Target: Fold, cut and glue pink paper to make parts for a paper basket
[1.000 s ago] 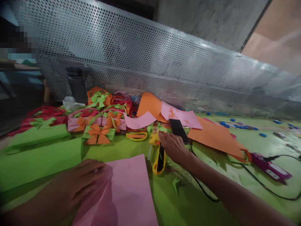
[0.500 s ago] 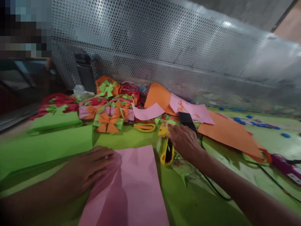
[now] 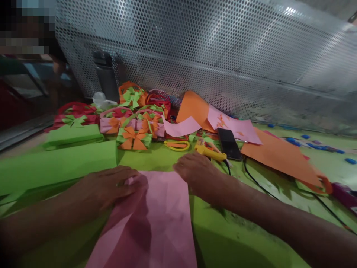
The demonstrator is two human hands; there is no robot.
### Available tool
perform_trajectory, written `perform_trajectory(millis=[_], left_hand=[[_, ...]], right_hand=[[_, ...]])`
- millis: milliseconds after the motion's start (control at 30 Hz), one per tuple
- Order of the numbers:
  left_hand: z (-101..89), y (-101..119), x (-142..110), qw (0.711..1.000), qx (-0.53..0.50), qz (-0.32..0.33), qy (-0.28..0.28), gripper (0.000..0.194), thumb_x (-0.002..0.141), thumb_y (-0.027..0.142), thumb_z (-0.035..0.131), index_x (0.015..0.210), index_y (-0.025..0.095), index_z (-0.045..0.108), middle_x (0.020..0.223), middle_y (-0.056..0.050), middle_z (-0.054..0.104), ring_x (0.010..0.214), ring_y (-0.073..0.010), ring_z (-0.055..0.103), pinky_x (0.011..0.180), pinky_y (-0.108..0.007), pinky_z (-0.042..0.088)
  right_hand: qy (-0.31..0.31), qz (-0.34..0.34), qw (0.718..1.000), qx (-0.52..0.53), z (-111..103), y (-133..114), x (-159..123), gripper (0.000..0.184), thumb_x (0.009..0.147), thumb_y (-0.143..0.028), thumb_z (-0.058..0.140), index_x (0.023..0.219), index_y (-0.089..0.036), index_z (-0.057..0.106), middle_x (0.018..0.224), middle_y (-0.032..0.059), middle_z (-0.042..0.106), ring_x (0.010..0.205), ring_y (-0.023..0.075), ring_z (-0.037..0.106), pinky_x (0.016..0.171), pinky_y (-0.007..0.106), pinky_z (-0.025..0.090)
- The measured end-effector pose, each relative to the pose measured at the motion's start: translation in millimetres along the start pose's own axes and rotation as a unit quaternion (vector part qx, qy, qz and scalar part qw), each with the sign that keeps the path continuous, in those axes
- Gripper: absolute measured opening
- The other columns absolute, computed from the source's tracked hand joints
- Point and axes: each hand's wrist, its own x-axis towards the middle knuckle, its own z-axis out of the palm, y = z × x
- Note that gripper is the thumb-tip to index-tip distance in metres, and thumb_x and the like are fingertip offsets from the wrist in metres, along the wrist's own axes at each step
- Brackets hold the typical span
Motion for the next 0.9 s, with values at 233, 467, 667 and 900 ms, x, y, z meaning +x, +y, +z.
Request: perform_trajectory(millis=[233,467,667,900], left_hand=[[-7.1,-14,2,0.997,0.058,0.034,-0.034,0.047,0.078,-0.002,0.042,0.113,0.024,0.060,0.118,-0.008,0.060,0.106,-0.0231,0.057,0.089,-0.035,0.045],[-23.7,-20,13,0.989,0.114,-0.034,-0.088,0.048,0.083,-0.002,0.035,0.121,0.015,0.059,0.127,-0.010,0.058,0.117,-0.0262,0.054,0.095,-0.042,0.043],[-75.7,-11,15,0.986,0.093,-0.132,0.032,0.039,0.096,0.020,0.031,0.119,0.002,0.056,0.123,-0.008,0.060,0.117,-0.0221,0.052,0.098,-0.036,0.040],[-102.2,64,17,0.994,0.012,-0.109,0.026,0.030,0.093,0.029,0.044,0.115,0.020,0.062,0.120,-0.002,0.064,0.112,-0.0194,0.056,0.096,-0.036,0.044]], right_hand=[[-0.023,-0.048,0.998,-0.038,9,-13,-31,0.070,0.063,0.008,0.042,0.130,-0.013,0.042,0.129,0.0148,0.050,0.126,0.0283,0.037,0.102,0.055,0.025],[0.082,-0.148,0.985,-0.035,20,-20,-39,0.035,0.086,-0.009,0.045,0.119,-0.017,0.054,0.131,0.0107,0.052,0.129,0.0273,0.034,0.104,0.052,0.026],[0.118,-0.073,0.966,-0.219,14,-58,-33,0.021,0.084,-0.010,0.047,0.090,-0.012,0.066,0.087,0.0121,0.067,0.083,0.0259,0.057,0.091,0.051,0.037],[0.158,0.001,0.960,-0.232,12,-90,-23,0.010,0.078,-0.012,0.056,0.072,-0.016,0.063,0.059,0.0024,0.055,0.053,0.0189,0.047,0.080,0.048,0.039]])
